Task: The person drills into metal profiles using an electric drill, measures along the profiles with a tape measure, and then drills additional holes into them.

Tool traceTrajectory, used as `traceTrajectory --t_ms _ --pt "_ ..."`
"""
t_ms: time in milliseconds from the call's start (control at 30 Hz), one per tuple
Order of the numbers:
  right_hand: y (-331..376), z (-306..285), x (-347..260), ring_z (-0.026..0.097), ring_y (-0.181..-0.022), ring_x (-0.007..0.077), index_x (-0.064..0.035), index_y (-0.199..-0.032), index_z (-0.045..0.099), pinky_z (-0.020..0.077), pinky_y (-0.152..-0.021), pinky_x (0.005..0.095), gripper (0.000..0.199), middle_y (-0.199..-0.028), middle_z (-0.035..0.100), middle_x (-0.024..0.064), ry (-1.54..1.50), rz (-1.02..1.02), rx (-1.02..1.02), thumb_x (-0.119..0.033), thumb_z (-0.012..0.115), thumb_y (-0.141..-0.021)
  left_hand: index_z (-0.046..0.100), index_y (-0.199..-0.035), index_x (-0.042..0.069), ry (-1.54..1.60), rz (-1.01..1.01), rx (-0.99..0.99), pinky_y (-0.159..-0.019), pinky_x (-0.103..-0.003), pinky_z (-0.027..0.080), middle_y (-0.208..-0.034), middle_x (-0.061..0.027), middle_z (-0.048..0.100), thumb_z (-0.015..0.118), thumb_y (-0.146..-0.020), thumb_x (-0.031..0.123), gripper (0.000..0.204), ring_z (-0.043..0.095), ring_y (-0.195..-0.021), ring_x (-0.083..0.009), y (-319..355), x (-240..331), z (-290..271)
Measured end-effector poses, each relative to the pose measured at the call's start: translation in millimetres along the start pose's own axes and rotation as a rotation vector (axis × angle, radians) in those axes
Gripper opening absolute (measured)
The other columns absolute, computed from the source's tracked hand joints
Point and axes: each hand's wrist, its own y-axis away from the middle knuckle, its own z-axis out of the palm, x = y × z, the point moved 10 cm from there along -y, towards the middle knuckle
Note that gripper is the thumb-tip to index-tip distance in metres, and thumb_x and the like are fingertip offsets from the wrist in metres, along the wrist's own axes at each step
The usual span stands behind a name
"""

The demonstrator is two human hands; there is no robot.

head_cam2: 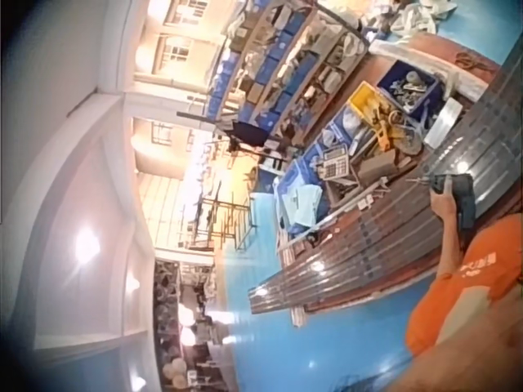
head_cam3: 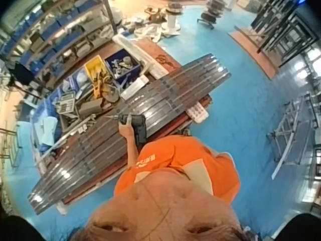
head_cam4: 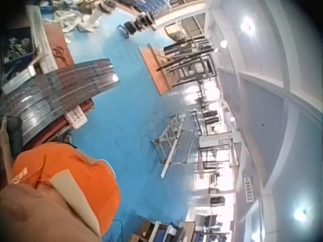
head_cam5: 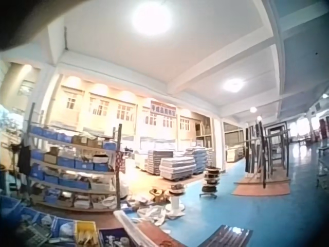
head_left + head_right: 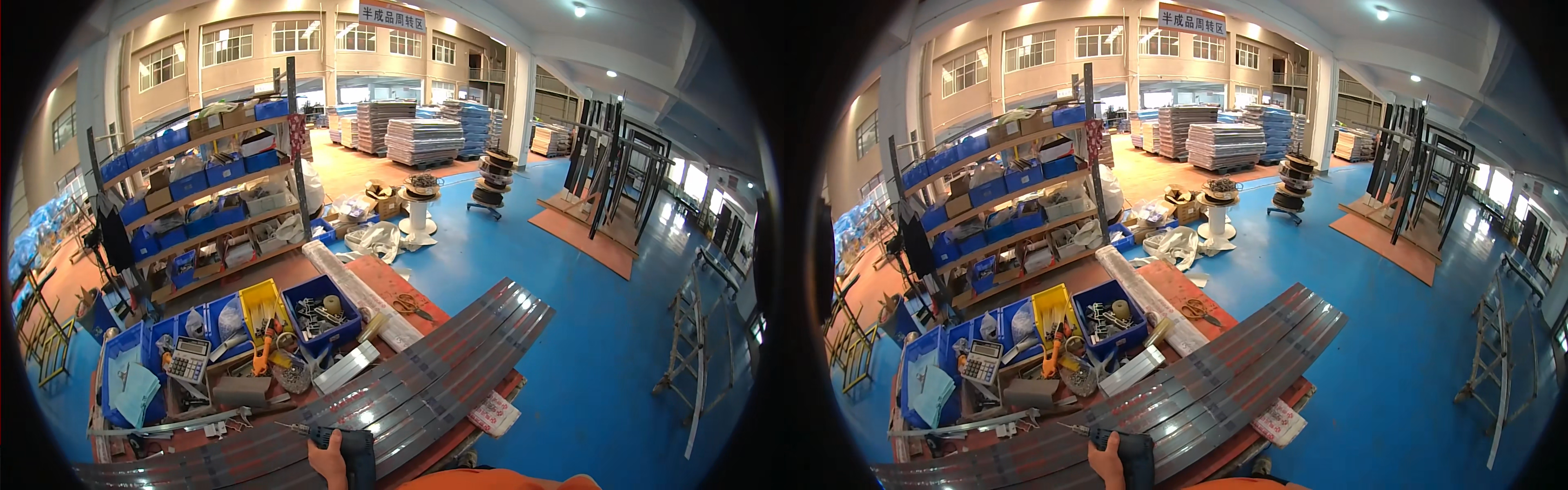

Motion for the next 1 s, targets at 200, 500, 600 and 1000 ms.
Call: traceTrajectory --t_ms 200,500,600,1000 --pt "-5 0 15 0.051 -0.136 0.0328 -0.0011 -0.154 0.046 0.0385 -0.117 0.0376 0.055 -0.153 0.051 0.0149 -0.127 -0.151 -0.011 -0.026 0.056 -0.107 0.068 -0.107 -0.004 -0.012 0.004 -0.017 -0.079 -0.042 0.05 -0.092 -0.0179 0.071 0.079 -0.08 0.044 0.056 0.064 -0.076 -0.0353 2 5 2" --pt "33 55 -127 0.053 -0.135 0.0309 -0.0035 -0.151 0.052 0.0422 -0.112 0.0379 0.065 -0.149 0.057 0.0134 0.516 -0.097 0.183 -0.037 0.069 -0.098 0.068 -0.106 -0.004 -0.032 -0.015 -0.029 -0.079 -0.043 0.051 -0.092 -0.02 0.072 0.079 -0.079 0.045 0.057 0.065 -0.077 -0.0387 -3 1 1" --pt "17 23 -53 0.055 -0.134 0.0307 -0.0049 -0.149 0.054 0.0447 -0.109 0.0387 0.068 -0.145 0.061 0.0132 0.594 0.226 0.145 -0.039 0.074 -0.094 0.068 -0.106 -0.004 -0.035 -0.01 -0.045 -0.08 -0.043 0.051 -0.093 -0.0199 0.072 0.079 -0.079 0.045 0.057 0.065 -0.078 -0.0387 -4 5 8" --pt "-8 52 -63 0.064 -0.117 0.03 -0.0067 -0.139 0.064 0.0515 -0.095 0.0358 0.053 -0.131 0.07 0.0111 1.546 0.394 0.562 -0.037 0.072 -0.096 0.068 -0.109 -0.003 -0.051 0.004 -0.003 -0.081 -0.042 0.051 -0.096 -0.0197 0.073 0.079 -0.08 0.046 0.058 0.066 -0.081 -0.0386 -32 -7 9"
